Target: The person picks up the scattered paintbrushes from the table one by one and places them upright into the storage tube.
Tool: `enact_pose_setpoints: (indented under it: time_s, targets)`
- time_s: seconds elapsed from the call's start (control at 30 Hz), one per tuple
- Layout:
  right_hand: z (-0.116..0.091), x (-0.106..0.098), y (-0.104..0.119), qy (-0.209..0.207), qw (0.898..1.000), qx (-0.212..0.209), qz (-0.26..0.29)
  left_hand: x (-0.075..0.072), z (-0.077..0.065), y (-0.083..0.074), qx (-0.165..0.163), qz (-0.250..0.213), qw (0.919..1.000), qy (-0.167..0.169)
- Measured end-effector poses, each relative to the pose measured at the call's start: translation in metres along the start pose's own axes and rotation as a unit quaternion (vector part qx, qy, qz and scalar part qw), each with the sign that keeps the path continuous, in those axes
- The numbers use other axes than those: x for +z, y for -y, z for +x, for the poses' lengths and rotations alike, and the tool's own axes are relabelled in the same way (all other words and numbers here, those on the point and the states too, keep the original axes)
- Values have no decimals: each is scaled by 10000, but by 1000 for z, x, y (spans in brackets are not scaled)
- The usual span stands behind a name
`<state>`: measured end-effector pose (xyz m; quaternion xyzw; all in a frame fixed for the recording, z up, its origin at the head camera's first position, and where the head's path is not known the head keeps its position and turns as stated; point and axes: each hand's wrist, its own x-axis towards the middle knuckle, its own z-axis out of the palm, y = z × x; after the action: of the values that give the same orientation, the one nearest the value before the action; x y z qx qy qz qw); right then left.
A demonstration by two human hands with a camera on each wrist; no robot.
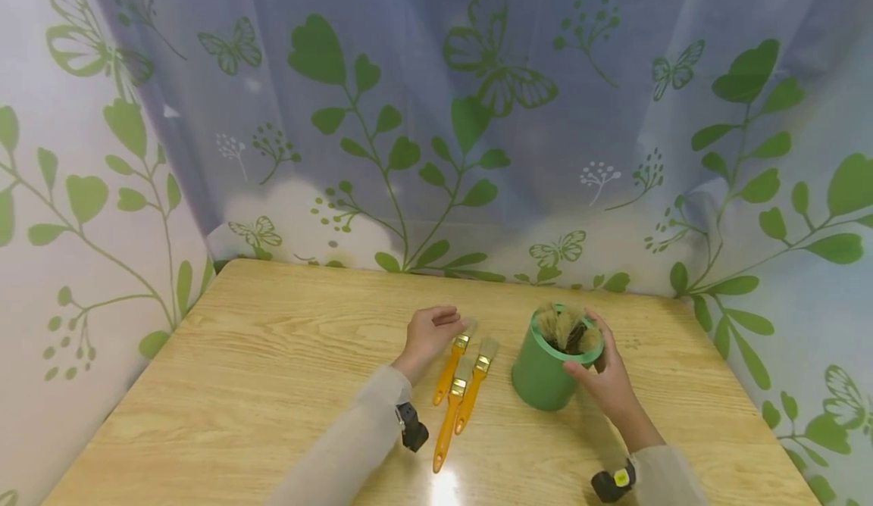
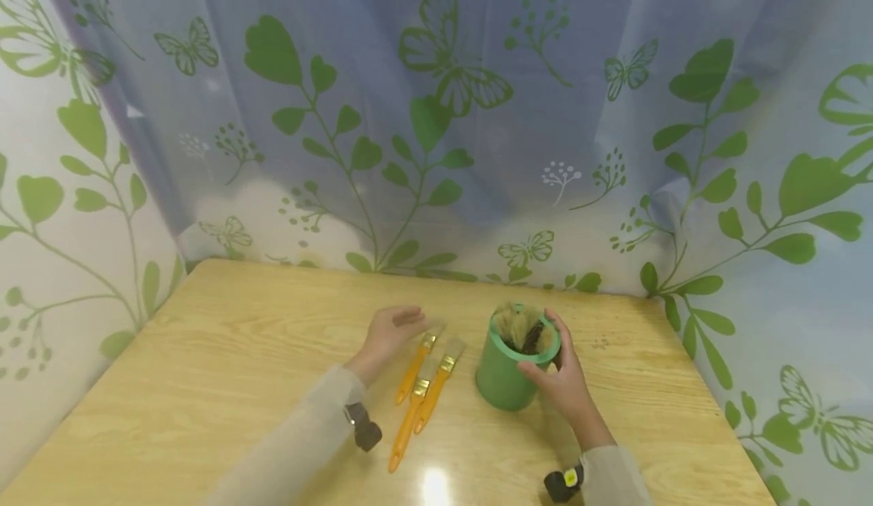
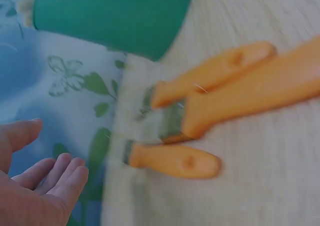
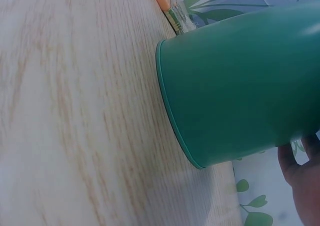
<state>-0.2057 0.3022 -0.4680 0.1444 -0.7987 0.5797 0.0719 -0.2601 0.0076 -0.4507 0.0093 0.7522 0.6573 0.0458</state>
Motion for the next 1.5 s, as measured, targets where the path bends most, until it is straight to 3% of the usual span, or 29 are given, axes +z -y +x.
enact_pose_setpoints:
  time_s: [0.13, 0.37, 0.57, 0.73, 0.9, 1.13, 1.27, 1.5]
  targets:
    - [0, 0, -2, -18, 10000, 37, 37, -3, 3, 15, -257, 105, 9996, -96]
    - [-1, 0, -3, 27, 9999, -2, 107, -4, 3, 30, -690, -286, 9972, 69]
    - [-1, 0, -3, 83, 9998, 0, 176, 2, 6, 38, -719, -244, 9971, -42]
    - [-1, 0, -2, 66, 9998, -36, 158, 9, 10, 44, -604, 121, 9980, -137]
    - [0, -1, -1, 93, 9998, -53, 166, 18, 16, 48, -413, 773, 9960, -199]
    - [0, -1, -1, 67, 9998, -46, 196, 26, 9, 35, -9, 1757, 9836, -403]
    - [0, -1, -1, 76, 9997, -80, 199, 27, 9, 31, 3, 1980, 9790, -482]
    - [0, -1, -2, 75, 9998, -53, 190, 27, 14, 38, 53, 2336, 9711, -490]
